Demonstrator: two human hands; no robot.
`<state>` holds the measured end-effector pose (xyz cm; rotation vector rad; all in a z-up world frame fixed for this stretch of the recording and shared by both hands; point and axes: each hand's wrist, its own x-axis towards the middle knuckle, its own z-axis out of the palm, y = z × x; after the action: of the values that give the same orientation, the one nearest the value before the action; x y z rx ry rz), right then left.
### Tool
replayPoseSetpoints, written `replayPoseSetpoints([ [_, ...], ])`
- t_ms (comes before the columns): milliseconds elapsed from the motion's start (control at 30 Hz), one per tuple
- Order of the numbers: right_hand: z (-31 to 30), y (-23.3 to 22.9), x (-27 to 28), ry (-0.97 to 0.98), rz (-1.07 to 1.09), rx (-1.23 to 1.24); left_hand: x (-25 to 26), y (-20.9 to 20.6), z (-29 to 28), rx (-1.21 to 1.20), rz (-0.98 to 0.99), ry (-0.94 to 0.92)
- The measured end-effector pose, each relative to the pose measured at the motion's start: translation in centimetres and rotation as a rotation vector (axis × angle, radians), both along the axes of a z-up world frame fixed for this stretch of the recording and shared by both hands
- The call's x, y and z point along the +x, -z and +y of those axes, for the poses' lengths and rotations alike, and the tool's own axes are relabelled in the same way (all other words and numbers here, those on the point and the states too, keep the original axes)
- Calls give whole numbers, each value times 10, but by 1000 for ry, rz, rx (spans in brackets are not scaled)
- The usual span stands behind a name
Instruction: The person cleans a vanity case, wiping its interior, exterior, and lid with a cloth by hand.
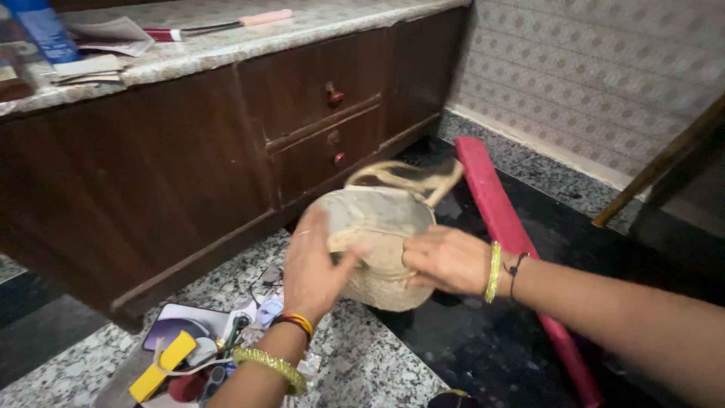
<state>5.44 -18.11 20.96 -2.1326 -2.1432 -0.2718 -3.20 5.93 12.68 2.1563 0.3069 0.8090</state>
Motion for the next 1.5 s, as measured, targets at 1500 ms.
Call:
replayPoseSetpoints([
  [1500, -29, 107, -69, 830, 473, 557, 14, -53, -50, 906, -189, 311],
])
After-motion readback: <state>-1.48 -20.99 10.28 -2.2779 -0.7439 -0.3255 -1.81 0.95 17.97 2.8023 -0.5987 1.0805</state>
